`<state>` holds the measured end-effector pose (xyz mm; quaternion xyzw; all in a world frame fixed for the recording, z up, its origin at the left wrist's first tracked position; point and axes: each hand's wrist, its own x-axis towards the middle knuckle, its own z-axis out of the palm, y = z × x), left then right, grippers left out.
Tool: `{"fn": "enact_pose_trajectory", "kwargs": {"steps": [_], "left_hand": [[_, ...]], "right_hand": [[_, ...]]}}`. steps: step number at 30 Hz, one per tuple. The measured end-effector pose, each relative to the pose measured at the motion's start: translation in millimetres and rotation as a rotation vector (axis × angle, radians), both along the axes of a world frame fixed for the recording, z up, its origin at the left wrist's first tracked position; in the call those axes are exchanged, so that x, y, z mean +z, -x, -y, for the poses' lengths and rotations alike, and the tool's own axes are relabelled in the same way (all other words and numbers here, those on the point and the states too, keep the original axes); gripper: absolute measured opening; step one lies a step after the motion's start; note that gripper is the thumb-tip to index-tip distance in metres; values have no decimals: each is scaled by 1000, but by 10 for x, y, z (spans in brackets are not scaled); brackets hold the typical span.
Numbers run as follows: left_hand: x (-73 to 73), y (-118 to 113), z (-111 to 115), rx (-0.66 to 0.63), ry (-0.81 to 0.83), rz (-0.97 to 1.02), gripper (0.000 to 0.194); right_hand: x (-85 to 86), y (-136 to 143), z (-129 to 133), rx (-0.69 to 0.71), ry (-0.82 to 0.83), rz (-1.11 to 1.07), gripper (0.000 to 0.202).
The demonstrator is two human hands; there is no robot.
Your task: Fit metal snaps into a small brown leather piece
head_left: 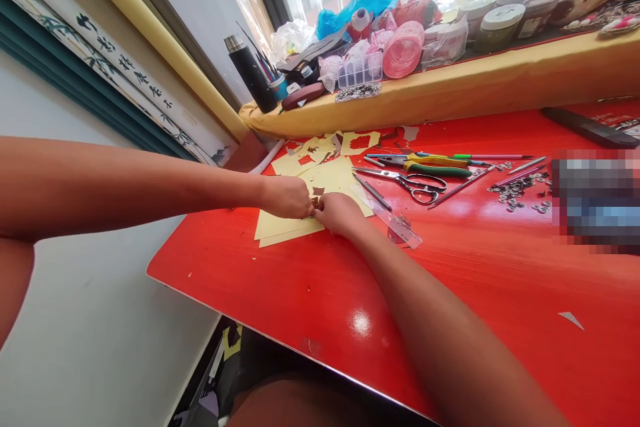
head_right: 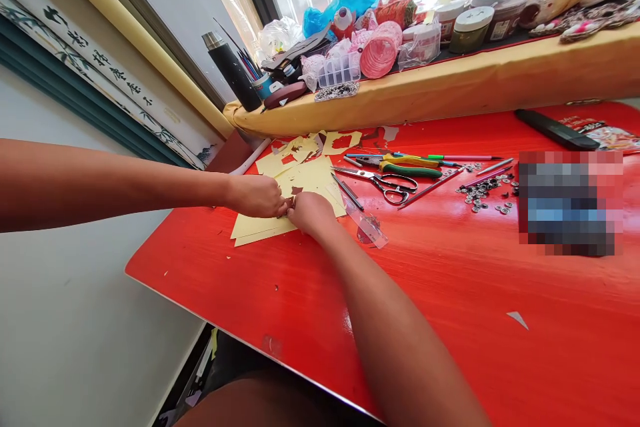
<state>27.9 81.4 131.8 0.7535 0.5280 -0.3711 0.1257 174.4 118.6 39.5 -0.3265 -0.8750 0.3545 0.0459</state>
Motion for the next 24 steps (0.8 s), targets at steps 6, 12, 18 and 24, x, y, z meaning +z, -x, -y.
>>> {"fn": "enact_pose_trajectory", "kwargs": {"steps": [6, 12, 18, 24], "left_hand": [[19, -39, 17, 58, -20, -17, 21], [-64, -90, -188, 292, -17, -45, 14], [-74, -90, -274, 318, 22, -44, 14], [54, -114, -2, 85, -12, -9, 16]], "right_hand": [[-17, 2, -5, -4, 3, -9, 26], [-42, 3, -16, -6, 16, -13, 28], [-46, 1, -16, -8, 39, -10, 31], [-12, 2, -10, -15, 13, -13, 25]]}}
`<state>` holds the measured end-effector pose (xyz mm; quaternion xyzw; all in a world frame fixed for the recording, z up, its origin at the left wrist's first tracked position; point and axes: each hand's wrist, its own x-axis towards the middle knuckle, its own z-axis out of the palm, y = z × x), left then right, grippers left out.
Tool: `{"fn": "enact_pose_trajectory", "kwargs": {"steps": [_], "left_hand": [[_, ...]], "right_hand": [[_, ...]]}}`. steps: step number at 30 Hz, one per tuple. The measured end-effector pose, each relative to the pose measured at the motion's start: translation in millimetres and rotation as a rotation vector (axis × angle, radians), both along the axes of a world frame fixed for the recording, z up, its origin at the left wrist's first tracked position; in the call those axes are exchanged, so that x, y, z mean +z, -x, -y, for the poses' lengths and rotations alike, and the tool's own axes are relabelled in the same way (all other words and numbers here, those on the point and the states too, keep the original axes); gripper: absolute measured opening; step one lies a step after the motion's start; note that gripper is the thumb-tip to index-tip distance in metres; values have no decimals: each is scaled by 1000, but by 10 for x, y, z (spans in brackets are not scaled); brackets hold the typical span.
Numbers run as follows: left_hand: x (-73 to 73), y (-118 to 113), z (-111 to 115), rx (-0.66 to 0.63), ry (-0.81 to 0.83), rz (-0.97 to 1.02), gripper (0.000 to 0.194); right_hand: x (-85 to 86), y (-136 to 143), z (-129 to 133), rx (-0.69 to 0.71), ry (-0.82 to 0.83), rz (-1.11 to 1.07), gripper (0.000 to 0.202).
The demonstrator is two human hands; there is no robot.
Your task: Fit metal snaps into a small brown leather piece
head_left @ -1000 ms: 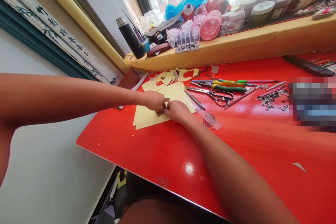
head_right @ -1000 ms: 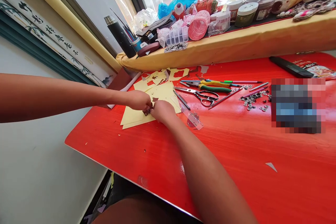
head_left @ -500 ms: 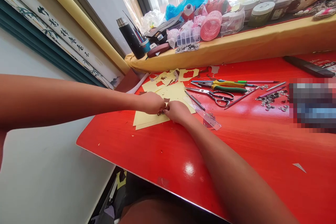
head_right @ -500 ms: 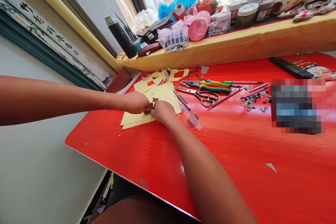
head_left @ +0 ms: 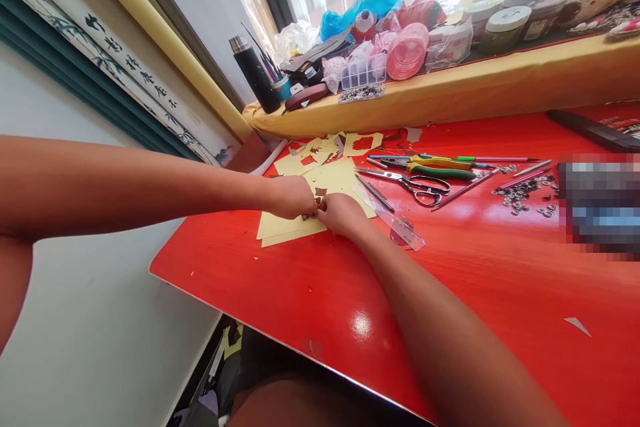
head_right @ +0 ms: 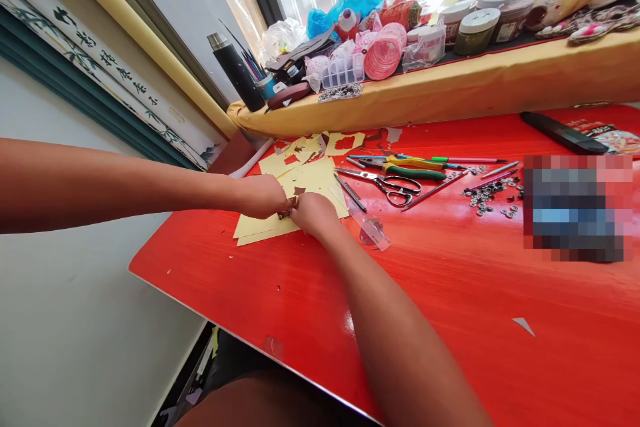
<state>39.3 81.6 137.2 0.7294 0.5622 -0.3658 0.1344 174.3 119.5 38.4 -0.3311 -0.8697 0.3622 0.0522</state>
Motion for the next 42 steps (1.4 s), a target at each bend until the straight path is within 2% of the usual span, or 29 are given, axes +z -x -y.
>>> {"fn": "enact_pose_trajectory", "kwargs": {"steps": [4, 8, 13, 16, 20, 23, 28, 33, 37, 42], "left_hand": [[-10, 67, -47, -106, 23, 30, 22], [-19, 82, -90, -104, 32, 33, 24], [-37, -12, -63, 54, 4, -26, 13], [-100, -25, -171, 198, 23, -51, 9], [-130, 25, -306, 284, 58, -60, 17], [-85, 42, -237, 233, 55, -31, 18], [-23, 64, -31, 9, 14, -6, 28], [-46, 150, -61, -141, 17, 32, 25], [-44, 144, -78, -147, 6, 52, 22], [-49, 23, -20, -14, -27, 9, 14]], "right_hand": [[14, -12, 10, 8, -11, 7, 26], [25, -19, 12, 16, -4, 8, 28], [22, -17, 8, 9, 0, -1, 25], [15, -20, 7, 4, 10, -4, 25], [-5, -21, -2, 10, 23, -14, 28], [-20, -13, -10, 11, 17, -23, 27], [-25, 1, -11, 11, 6, -31, 25], [-16, -2, 5, 9, 1, -30, 27], [-28, -5, 5, 7, -10, -31, 27], [-28, -8, 3, 3, -15, -25, 26]]}}
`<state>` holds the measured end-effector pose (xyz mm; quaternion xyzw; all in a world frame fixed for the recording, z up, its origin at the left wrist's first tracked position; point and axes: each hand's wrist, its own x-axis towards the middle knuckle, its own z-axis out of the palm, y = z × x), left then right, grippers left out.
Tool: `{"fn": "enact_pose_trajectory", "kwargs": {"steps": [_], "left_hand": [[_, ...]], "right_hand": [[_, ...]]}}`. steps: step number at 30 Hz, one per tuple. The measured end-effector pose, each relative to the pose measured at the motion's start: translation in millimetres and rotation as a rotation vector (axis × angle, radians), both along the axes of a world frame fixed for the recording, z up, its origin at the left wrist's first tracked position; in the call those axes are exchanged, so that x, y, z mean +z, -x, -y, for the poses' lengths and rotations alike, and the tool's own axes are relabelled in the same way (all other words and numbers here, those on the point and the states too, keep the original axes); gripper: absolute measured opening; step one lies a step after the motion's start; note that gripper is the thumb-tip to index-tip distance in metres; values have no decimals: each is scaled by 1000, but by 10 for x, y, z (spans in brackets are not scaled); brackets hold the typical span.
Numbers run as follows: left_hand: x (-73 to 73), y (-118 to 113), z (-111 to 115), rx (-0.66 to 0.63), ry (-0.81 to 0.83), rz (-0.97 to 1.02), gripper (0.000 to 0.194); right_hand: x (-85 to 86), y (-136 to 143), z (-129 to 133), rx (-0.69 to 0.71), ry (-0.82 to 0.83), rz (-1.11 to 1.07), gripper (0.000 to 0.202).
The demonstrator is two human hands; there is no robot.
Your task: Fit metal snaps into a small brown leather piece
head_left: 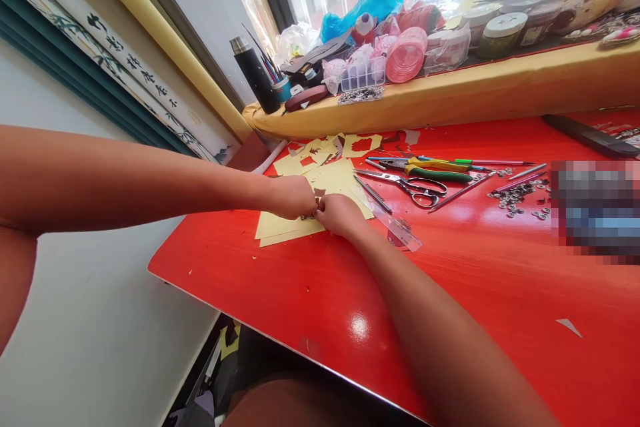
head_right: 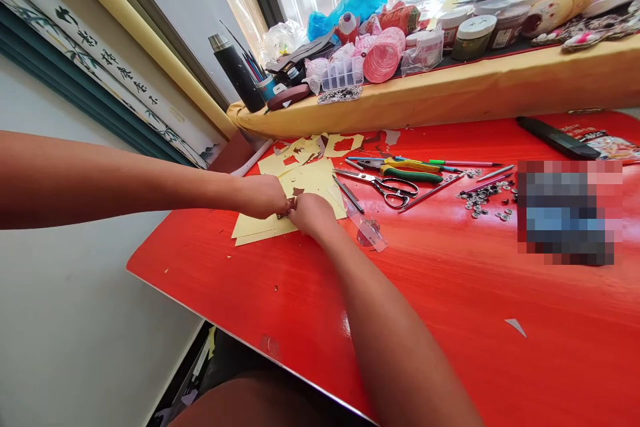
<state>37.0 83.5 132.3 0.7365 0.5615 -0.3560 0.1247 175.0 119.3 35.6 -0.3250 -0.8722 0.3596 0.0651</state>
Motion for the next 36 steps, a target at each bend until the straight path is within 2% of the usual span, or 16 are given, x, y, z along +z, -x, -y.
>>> {"fn": "enact_pose_trajectory", "kwargs": {"steps": [2, 5, 8, 13, 17, 21, 25, 28, 31, 36], "left_hand": [[-20, -31, -26, 94, -10, -13, 9], [-56, -27, -126, 218, 14, -22, 15], [-89, 9, -196, 254, 16, -14, 20], [-102, 62, -51, 163, -36, 7, 11], [-36, 127, 73, 14, -35, 18, 22], [5, 176, -5, -87, -7, 55, 22], [16, 155, -54, -91, 9, 45, 23], [21, 119, 2, -27, -7, 23, 27], [-1, 99, 43, 102, -44, 21, 24], [-75, 116, -15, 246, -60, 35, 20]], "right_hand": [[21, -7, 5, -6, 4, 4, 26], [56, -21, 11, -10, 12, 10, 28], [71, -27, 8, -2, 19, 14, 27], [52, -13, -2, -4, 20, 13, 27], [34, -11, 2, -6, 18, -5, 26], [31, -15, 8, 0, 14, -15, 28], [28, -10, 1, -1, 16, -11, 27], [21, -9, -5, 1, 25, -16, 26], [23, -16, -2, -7, 35, -11, 27], [49, -30, 12, -10, 28, -14, 28]]}}
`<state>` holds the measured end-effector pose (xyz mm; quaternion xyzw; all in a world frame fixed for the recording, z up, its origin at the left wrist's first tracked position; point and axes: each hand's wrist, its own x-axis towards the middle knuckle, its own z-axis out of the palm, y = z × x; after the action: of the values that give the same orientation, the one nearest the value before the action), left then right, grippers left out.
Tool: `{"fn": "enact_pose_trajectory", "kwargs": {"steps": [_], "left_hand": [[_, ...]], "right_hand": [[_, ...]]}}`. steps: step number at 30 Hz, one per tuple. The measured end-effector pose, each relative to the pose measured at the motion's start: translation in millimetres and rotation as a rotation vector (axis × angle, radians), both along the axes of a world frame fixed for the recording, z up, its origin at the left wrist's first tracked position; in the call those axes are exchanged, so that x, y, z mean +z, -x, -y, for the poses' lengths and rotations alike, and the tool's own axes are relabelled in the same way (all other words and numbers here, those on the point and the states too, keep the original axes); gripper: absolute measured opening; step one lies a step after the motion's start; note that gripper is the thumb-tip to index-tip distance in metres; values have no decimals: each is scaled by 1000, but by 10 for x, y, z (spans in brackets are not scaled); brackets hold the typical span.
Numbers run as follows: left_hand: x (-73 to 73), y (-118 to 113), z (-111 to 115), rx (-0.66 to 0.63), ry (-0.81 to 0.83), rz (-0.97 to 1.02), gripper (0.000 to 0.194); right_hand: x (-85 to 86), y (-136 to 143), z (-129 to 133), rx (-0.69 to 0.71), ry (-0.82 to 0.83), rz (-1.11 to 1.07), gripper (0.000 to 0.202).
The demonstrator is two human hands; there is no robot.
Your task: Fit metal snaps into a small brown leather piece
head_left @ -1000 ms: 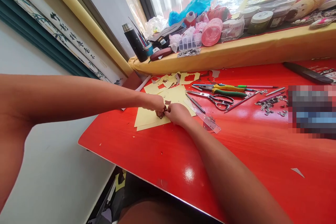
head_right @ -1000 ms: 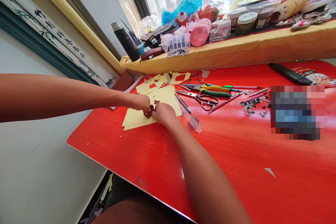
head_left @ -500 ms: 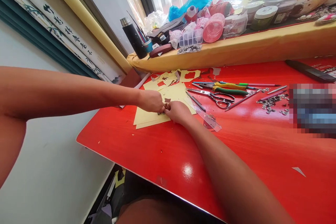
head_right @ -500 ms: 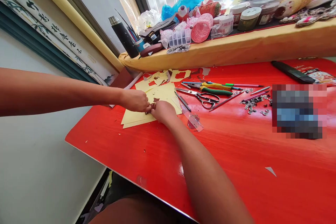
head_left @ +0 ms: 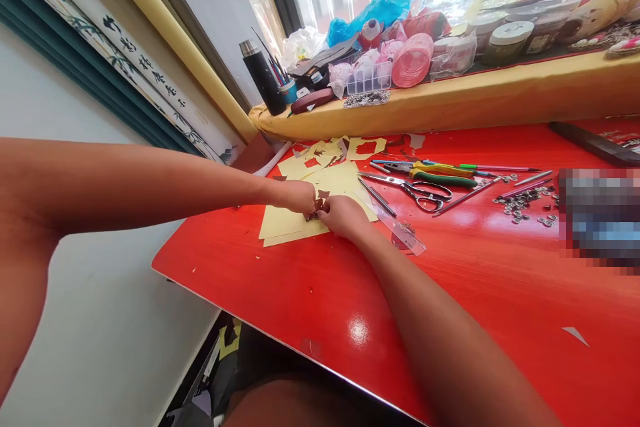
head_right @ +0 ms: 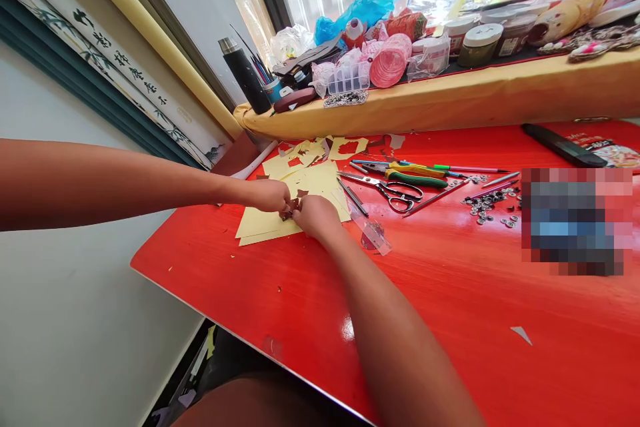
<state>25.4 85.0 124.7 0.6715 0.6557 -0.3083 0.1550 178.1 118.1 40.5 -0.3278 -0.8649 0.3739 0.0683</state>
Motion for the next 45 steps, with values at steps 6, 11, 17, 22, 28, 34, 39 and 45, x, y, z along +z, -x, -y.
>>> {"fn": "enact_pose_trajectory", "kwargs": {"steps": [6, 11, 17, 22, 28, 34, 39, 45], "left_hand": [[-21, -1, 49, -74, -9, -17, 21], [8, 49, 72, -256, -6, 12, 23], [14, 76, 38, -292, -14, 63, 23], [61, 36, 109, -128, -36, 66, 24], [8, 128, 115, 123, -5, 212, 28], [216, 479, 276, 291, 20, 508, 39], [-77, 810, 356, 456, -483, 586, 34], [-843, 816, 347, 355, -772, 539, 20]], "right_hand": [[-11, 15, -8, -6, -6, 5, 27], [-8, 15, 0, -3, -9, -1, 26], [-21, 17, 1, -8, -14, -13, 26], [-35, 24, -17, -9, 6, -31, 24], [23, -2, -4, -10, 42, -42, 23], [41, -1, 9, -43, 60, -23, 23], [31, 35, 9, -64, 48, -10, 21], [-34, 99, 26, -123, 27, -23, 17]]}}
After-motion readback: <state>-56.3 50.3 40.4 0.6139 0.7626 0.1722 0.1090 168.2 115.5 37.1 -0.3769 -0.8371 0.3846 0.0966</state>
